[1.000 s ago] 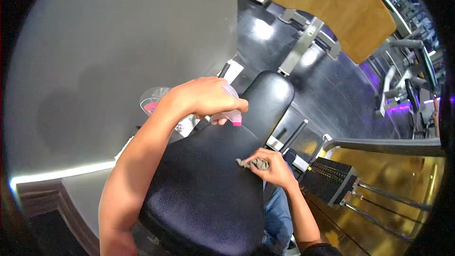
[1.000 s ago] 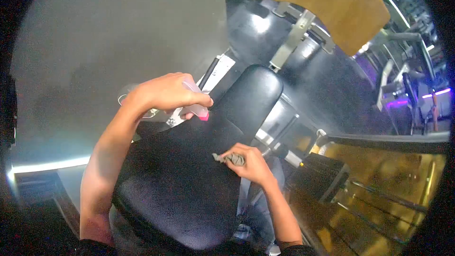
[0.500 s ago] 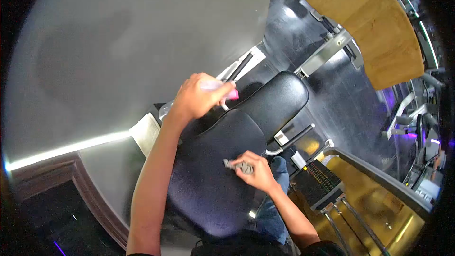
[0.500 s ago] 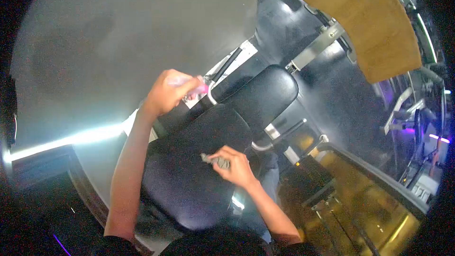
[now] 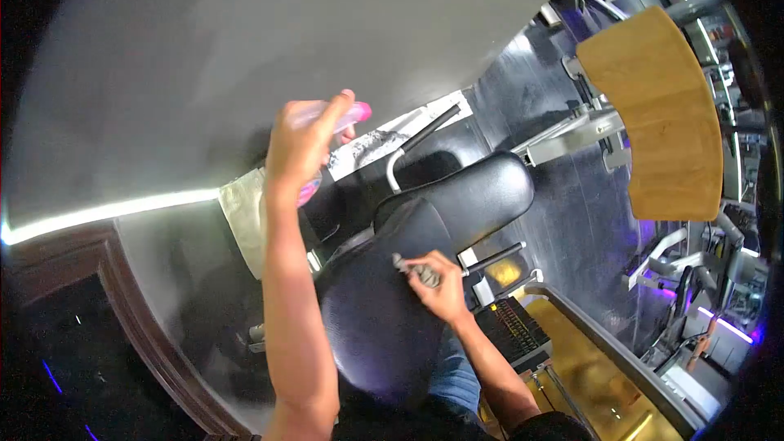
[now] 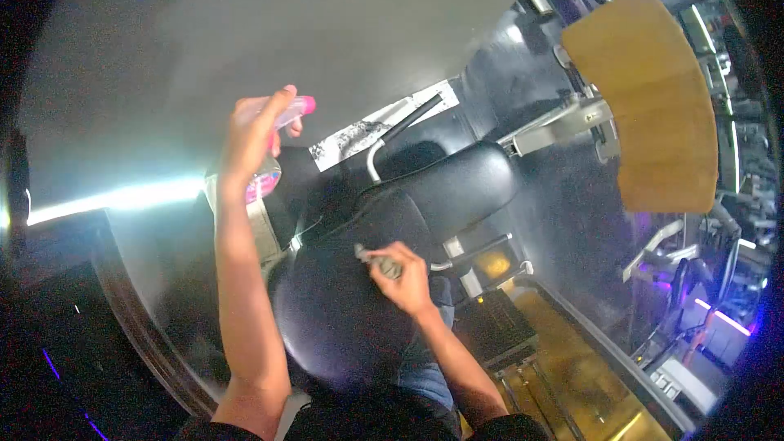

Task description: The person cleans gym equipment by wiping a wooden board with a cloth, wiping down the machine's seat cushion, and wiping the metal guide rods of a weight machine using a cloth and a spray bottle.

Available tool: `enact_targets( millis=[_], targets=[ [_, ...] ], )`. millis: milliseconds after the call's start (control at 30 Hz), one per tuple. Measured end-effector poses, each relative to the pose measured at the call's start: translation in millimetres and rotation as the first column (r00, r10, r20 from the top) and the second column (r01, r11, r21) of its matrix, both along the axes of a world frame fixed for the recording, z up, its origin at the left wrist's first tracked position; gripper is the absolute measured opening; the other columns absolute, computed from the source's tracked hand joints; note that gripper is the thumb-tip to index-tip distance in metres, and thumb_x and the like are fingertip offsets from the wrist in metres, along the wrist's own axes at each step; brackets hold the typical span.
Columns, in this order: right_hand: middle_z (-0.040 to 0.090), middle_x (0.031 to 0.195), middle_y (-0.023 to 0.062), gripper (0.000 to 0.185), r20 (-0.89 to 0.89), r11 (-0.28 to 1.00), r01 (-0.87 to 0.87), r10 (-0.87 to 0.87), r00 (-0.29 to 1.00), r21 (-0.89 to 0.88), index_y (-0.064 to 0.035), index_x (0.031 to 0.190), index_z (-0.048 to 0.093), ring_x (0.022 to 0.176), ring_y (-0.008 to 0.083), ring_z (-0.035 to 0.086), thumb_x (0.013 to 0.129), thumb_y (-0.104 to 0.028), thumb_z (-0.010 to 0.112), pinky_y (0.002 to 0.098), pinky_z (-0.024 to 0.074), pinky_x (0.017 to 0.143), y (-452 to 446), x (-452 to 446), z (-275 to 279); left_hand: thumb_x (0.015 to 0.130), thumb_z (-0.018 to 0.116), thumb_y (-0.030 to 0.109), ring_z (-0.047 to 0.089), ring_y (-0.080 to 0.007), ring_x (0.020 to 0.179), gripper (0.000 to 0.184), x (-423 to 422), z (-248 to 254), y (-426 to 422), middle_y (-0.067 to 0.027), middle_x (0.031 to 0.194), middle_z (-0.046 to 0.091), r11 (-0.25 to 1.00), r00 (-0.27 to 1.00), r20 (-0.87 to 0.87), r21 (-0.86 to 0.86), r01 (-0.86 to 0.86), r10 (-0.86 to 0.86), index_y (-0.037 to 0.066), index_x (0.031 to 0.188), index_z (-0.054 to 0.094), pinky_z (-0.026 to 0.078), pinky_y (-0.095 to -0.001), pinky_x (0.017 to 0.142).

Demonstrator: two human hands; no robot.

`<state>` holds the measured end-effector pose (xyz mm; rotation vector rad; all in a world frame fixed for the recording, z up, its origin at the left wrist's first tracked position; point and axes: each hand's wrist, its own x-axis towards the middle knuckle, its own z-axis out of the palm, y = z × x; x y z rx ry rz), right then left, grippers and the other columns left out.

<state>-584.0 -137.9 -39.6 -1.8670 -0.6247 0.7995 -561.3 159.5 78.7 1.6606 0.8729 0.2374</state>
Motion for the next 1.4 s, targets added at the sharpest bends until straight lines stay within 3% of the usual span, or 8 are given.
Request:
enact_targets(
  millis=[67, 200, 400, 600, 733, 867, 1200, 1400],
  targets=[
    [0.064, 0.084, 0.0128, 0.02, -0.068, 0.982, 0.142, -0.151, 0.986, -0.123, -0.0031, 0.099, 0.071, 0.077, 0.0233, 0.065, 0.08, -0.007, 0.067, 0.0321, 0.0496, 0.074, 7, 4, -25, 0.085, 0.062, 0.044, 0.044, -0.008, 0.043, 0.045, -5, 0, 3, -0.0016, 0.059, 0.061, 1.0, 0.997, -0.074, 0.011, -0.021, 0.021, 0.002, 0.073, 0.072, 0.034, -0.026, 0.044],
    [0.067, 0.089, 0.0125, 0.021, 0.002, 0.988, 0.039, -0.039, 0.999, -0.15, -0.003, 0.101, 0.071, 0.083, 0.0225, 0.066, 0.081, -0.005, 0.065, 0.0318, 0.0497, 0.077, 38, 16, -13, 0.083, 0.064, 0.045, 0.061, -0.0114, 0.056, 0.047, -11, 0, 8, -0.0043, 0.062, 0.066, 0.984, 0.985, -0.001, -0.055, -0.17, 0.17, 0.0, 0.07, 0.07, 0.046, -0.0263, 0.059],
    [0.066, 0.097, 0.0122, 0.022, -0.011, 0.955, -0.293, 0.293, 0.956, -0.038, -0.0041, 0.1, 0.07, 0.089, 0.0285, 0.065, 0.078, -0.006, 0.066, 0.0367, 0.051, 0.082, 73, 33, 35, 0.081, 0.065, 0.04, 0.065, -0.015, 0.064, 0.042, -10, -14, 18, -0.0052, 0.063, 0.067, 0.935, 0.944, -0.059, -0.131, -0.331, 0.325, -0.001, 0.072, 0.07, 0.049, -0.0287, 0.067],
    [0.066, 0.099, 0.0104, 0.022, 0.014, 0.722, -0.574, 0.627, 0.779, -0.386, -0.013, 0.099, 0.072, 0.09, 0.0332, 0.065, 0.083, -0.027, 0.064, 0.0405, 0.0514, 0.084, 95, 77, -30, 0.08, 0.066, 0.039, 0.063, -0.0147, 0.06, 0.042, -23, -3, 30, -0.0066, 0.064, 0.066, 0.887, 0.926, 0.018, -0.295, -0.357, 0.378, -0.003, 0.072, 0.069, 0.048, -0.0292, 0.066],
    [0.069, 0.103, 0.0129, 0.037, -0.143, 0.445, -0.811, 0.838, 0.527, -0.38, -0.0092, 0.1, 0.072, 0.095, 0.0329, 0.065, 0.079, -0.038, 0.065, 0.0408, 0.0509, 0.087, 137, 84, -38, 0.081, 0.065, 0.04, 0.063, -0.0131, 0.06, 0.043, -29, -12, 31, -0.0068, 0.064, 0.066, 0.933, 0.966, -0.069, -0.249, -0.26, 0.251, -0.002, 0.074, 0.069, 0.047, -0.0276, 0.064],
    [0.07, 0.1, 0.0173, 0.041, -0.322, 0.326, -0.939, 0.882, 0.345, -0.113, -0.0047, 0.098, 0.073, 0.098, 0.0336, 0.065, 0.075, -0.038, 0.065, 0.0412, 0.0488, 0.091, 173, 73, -4, 0.08, 0.065, 0.041, 0.063, -0.0128, 0.061, 0.043, -29, -7, 31, -0.0066, 0.065, 0.067, 0.914, 0.972, -0.158, -0.339, -0.221, 0.177, -0.001, 0.078, 0.071, 0.048, -0.0277, 0.064],
    [0.07, 0.105, 0.0124, 0.039, -0.199, 0.313, -0.838, 0.879, 0.433, -0.446, -0.0197, 0.106, 0.073, 0.102, 0.0339, 0.065, 0.075, -0.042, 0.066, 0.0435, 0.0494, 0.091, 140, 111, -91, 0.082, 0.066, 0.043, 0.061, -0.0098, 0.058, 0.045, -23, -24, 20, -0.0043, 0.066, 0.066, 0.883, 0.976, -0.214, -0.452, -0.129, 0.033, -0.001, 0.075, 0.069, 0.044, -0.0257, 0.051],
    [0.07, 0.106, 0.0135, 0.04, -0.241, 0.333, -0.873, 0.87, 0.431, -0.357, -0.0177, 0.106, 0.073, 0.103, 0.0347, 0.064, 0.075, -0.042, 0.066, 0.0445, 0.0489, 0.091, 140, 91, -67, 0.088, 0.06, 0.044, 0.048, -0.0082, 0.044, 0.044, -19, -29, 17, -0.0044, 0.063, 0.063, 0.89, 0.954, -0.227, -0.449, 0.076, -0.196, 0.002, 0.083, 0.073, 0.035, -0.0233, 0.041]
  ],
)
